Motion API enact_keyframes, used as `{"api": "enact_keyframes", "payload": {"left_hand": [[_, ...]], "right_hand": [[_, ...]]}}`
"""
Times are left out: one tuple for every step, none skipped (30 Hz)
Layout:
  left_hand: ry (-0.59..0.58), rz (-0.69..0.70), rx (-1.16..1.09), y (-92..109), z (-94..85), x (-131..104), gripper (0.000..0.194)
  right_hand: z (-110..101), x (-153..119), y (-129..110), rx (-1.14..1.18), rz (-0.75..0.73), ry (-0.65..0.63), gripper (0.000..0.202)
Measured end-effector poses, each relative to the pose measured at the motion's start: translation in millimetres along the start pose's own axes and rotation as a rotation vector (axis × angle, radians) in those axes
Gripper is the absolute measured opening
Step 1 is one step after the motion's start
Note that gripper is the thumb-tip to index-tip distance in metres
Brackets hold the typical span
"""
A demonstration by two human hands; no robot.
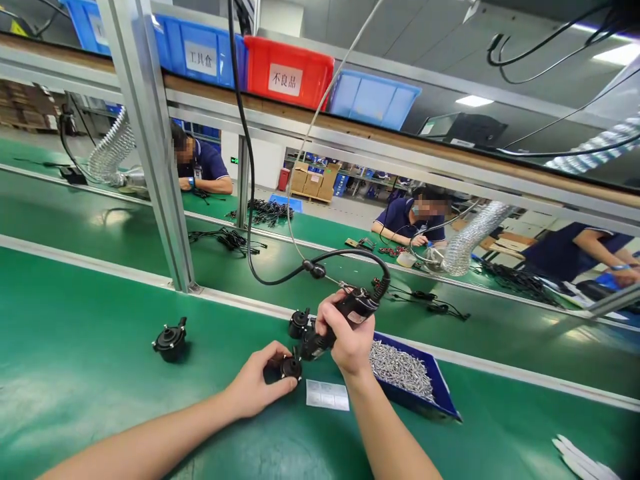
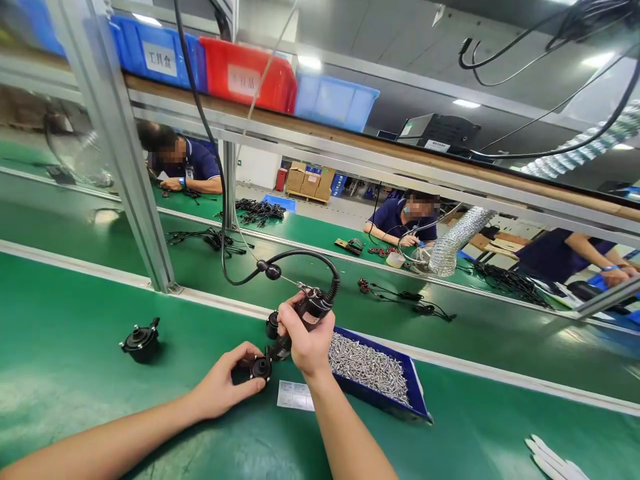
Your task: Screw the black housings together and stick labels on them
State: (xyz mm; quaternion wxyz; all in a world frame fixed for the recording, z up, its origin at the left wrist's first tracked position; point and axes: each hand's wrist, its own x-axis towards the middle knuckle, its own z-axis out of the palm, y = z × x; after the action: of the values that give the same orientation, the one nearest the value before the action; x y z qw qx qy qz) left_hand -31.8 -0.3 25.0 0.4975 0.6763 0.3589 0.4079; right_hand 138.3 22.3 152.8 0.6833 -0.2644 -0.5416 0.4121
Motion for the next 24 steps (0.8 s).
{"api": "enact_keyframes", "payload": {"left_hand": [[0.001,0.0,-0.008,-0.1,0.0,0.1,0.029],[0.0,0.0,-0.014,-0.4,0.1,0.1,0.029],[-0.001,0.0,-0.02,-0.8,0.4,0.1,0.029],[-0.002,0.001,-0.025,-1.2,0.7,0.0,0.029],[-0.005,0.002,-0.029,-1.6,1.1,-0.2,0.028],[-0.006,0.004,-0.034,-2.1,1.4,-0.4,0.028],[-0.007,0.005,-0.041,-2.5,1.6,-0.6,0.027],[-0.007,0.005,-0.052,-3.1,1.7,-0.9,0.027],[-0.008,0.003,-0.067,-3.7,1.7,-1.0,0.027],[-0.008,-0.001,-0.086,-4.3,1.7,-1.2,0.027],[-0.008,-0.008,-0.106,-5.0,1.6,-1.2,0.028],[-0.008,-0.015,-0.123,-5.7,1.5,-1.2,0.029],[-0.009,-0.021,-0.135,-6.5,1.4,-1.2,0.029],[-0.009,-0.027,-0.143,-7.1,1.2,-1.1,0.029],[-0.009,-0.032,-0.146,-7.7,1.0,-1.1,0.03],[-0.008,-0.034,-0.147,-8.2,0.9,-1.1,0.03],[-0.01,-0.036,-0.145,-8.4,0.8,-1.1,0.03],[-0.01,-0.037,-0.144,-8.5,0.7,-1.2,0.03],[-0.011,-0.037,-0.143,-8.5,0.7,-1.3,0.03],[-0.012,-0.038,-0.142,-8.3,0.7,-1.4,0.03],[-0.013,-0.039,-0.142,-8.1,0.8,-1.5,0.031],[-0.014,-0.04,-0.145,-8.1,0.9,-1.5,0.031],[-0.015,-0.042,-0.15,-8.1,1.0,-1.4,0.031],[-0.014,-0.043,-0.156,-8.3,1.1,-1.2,0.031]], "right_hand": [[0.3,0.3,0.8,-0.006,-0.003,-0.005,0.02],[0.6,0.4,1.7,-0.013,-0.008,-0.01,0.02],[0.8,0.5,2.6,-0.018,-0.016,-0.013,0.02],[1.0,0.4,3.6,-0.02,-0.022,-0.013,0.019],[1.1,0.1,4.4,-0.022,-0.027,-0.012,0.019],[1.1,-0.4,5.1,-0.023,-0.03,-0.01,0.019],[1.2,-1.0,5.6,-0.027,-0.032,-0.008,0.019],[1.2,-1.7,5.8,-0.036,-0.029,-0.006,0.018],[1.3,-2.5,5.8,-0.047,-0.026,-0.004,0.018],[1.4,-3.4,5.7,-0.061,-0.022,-0.002,0.018],[1.7,-4.3,5.5,-0.076,-0.018,-0.002,0.017],[2.0,-5.0,5.3,-0.09,-0.017,-0.001,0.017],[2.3,-5.6,5.1,-0.102,-0.018,0.0,0.017],[2.6,-6.1,5.1,-0.109,-0.02,-0.001,0.017],[2.9,-6.3,5.1,-0.113,-0.022,-0.002,0.017],[3.0,-6.4,5.3,-0.114,-0.023,0.0,0.017],[2.9,-6.2,5.5,-0.112,-0.025,0.003,0.017],[2.8,-6.0,5.7,-0.108,-0.025,0.006,0.017],[2.6,-5.6,5.8,-0.106,-0.025,0.011,0.017],[2.5,-5.2,5.9,-0.106,-0.027,0.017,0.017],[2.5,-5.0,6.0,-0.11,-0.029,0.022,0.017],[2.8,-4.8,6.2,-0.117,-0.027,0.021,0.018],[3.4,-4.9,6.6,-0.127,-0.022,0.017,0.018],[4.3,-5.2,7.3,-0.137,-0.016,0.013,0.019]]}}
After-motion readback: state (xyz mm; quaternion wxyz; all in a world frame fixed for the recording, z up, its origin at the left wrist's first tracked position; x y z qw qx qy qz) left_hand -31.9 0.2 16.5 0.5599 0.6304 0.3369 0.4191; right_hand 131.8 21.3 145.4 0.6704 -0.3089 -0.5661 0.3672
